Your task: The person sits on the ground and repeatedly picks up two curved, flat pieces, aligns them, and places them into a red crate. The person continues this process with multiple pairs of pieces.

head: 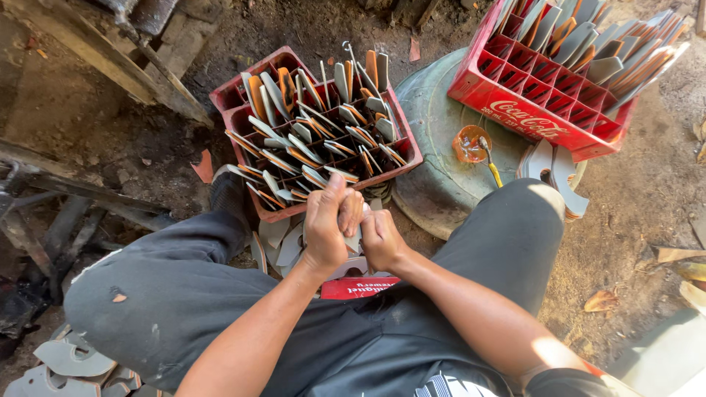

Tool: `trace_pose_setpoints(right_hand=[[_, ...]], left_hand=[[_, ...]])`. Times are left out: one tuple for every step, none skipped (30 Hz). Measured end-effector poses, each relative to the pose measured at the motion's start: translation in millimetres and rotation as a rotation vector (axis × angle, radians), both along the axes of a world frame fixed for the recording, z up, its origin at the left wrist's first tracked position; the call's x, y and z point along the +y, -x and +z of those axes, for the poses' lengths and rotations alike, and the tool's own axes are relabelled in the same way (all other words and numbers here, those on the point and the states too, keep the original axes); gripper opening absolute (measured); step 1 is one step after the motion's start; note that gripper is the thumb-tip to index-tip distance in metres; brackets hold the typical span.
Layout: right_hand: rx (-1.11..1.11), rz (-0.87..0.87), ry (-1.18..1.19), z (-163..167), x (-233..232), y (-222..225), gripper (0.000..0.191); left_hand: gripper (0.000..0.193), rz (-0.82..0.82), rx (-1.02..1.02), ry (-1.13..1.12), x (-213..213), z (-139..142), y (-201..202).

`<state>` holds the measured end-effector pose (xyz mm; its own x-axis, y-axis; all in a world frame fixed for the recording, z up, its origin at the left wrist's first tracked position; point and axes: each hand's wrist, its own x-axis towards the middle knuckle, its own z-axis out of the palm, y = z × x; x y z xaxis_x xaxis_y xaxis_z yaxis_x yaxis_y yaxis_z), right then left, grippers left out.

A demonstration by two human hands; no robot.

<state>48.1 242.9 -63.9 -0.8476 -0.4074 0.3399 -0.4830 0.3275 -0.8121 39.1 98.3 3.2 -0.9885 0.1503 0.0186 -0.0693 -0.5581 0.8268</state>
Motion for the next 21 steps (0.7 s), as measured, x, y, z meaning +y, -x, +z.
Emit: trace_pose_setpoints(right_hand=[[-0.224, -0.034, 0.000, -1.0, 0.1, 0.7, 0.045], [-0.461, -0.064, -0.011, -1.4, 1.5, 1.2, 0.044], [-0.696, -0.088, -0.026, -0.9, 5.9, 1.8, 0.043], [-0.692, -0.064, -0.068, -0.2, 9.9, 4.6, 0.043], [-0.682, -0.044, -0.102, 0.1, 11.9, 10.1, 0.043], [-0.681, -0.026, -0.133, 0.9, 15.2, 13.9, 0.044], [-0.623, -0.065, -0.087, 0.7, 16.9, 14.3, 0.046], [-0.562, -0.102, -0.042, 0.4, 19.3, 15.3, 0.049], [-0.490, -0.132, 0.000, -0.3, 22.4, 18.9, 0.053], [-0.480, -0.104, -0.075, -1.9, 25.3, 21.2, 0.047], [-0.473, -0.076, -0.148, -4.2, 28.1, 18.2, 0.042], [-0.467, -0.047, -0.221, -8.0, 29.7, 15.3, 0.038], [-0.549, -0.002, -0.293, -14.1, 28.3, 13.0, 0.035], [-0.632, 0.043, -0.366, -20.9, 26.9, 9.5, 0.032], [-0.715, 0.091, -0.438, -28.8, 25.0, 5.7, 0.030], [-0.616, 0.163, -0.460, -38.5, 20.4, 3.7, 0.029], [-0.516, 0.232, -0.481, -49.3, 13.7, 3.2, 0.029], [-0.418, 0.299, -0.501, -58.8, 10.6, 3.1, 0.028], [-0.375, 0.263, -0.543, -67.0, 10.4, 2.4, 0.028], [-0.331, 0.225, -0.585, -74.7, 9.9, 2.9, 0.028], [-0.287, 0.182, -0.624, -81.3, 10.0, 3.5, 0.030]], left_hand=[[0.059, -0.001, 0.025, 0.032, 1.8, 1.3, -3.1], [0.059, -0.035, 0.015, 0.058, 3.8, 2.7, -5.4], [0.059, -0.064, 0.007, 0.081, 3.1, 3.6, -3.1], [0.059, -0.091, 0.017, 0.112, -0.2, 5.1, 2.4], [0.053, -0.153, 0.119, 0.057, -7.3, 7.8, 9.3], [0.048, -0.224, 0.211, 0.004, -18.0, 11.3, 16.9], [0.047, -0.299, 0.296, -0.050, -30.5, 14.6, 21.1], [0.044, -0.185, 0.197, -0.052, -45.5, 18.0, 25.4], [0.044, -0.061, 0.111, -0.055, -63.1, 21.6, 32.1], [0.039, 0.113, 0.073, -0.047, -84.0, 25.4, 39.7], [0.034, 0.285, 0.024, -0.038, -106.7, 28.7, 45.5], [0.031, 0.465, -0.002, 0.015, -126.6, 30.3, 51.1], [0.028, 0.644, -0.029, 0.070, -138.0, 27.6, 55.7], [0.024, 0.689, -0.074, 0.090, -142.6, 21.4, 58.9], [0.020, 0.735, -0.119, 0.111, -148.4, 14.4, 60.9], [0.016, 0.780, -0.164, 0.131, -153.1, 6.2, 63.3], [0.015, 0.738, -0.167, 0.243, -154.5, -4.1, 65.8], [0.015, 0.693, -0.172, 0.353, -152.2, -16.2, 70.0], [0.019, 0.646, -0.176, 0.461, -150.6, -28.5, 76.2], [0.025, 0.645, -0.130, 0.495, -151.6, -39.8, 86.9], [0.031, 0.639, -0.081, 0.531, -153.3, -50.2, 102.0]])
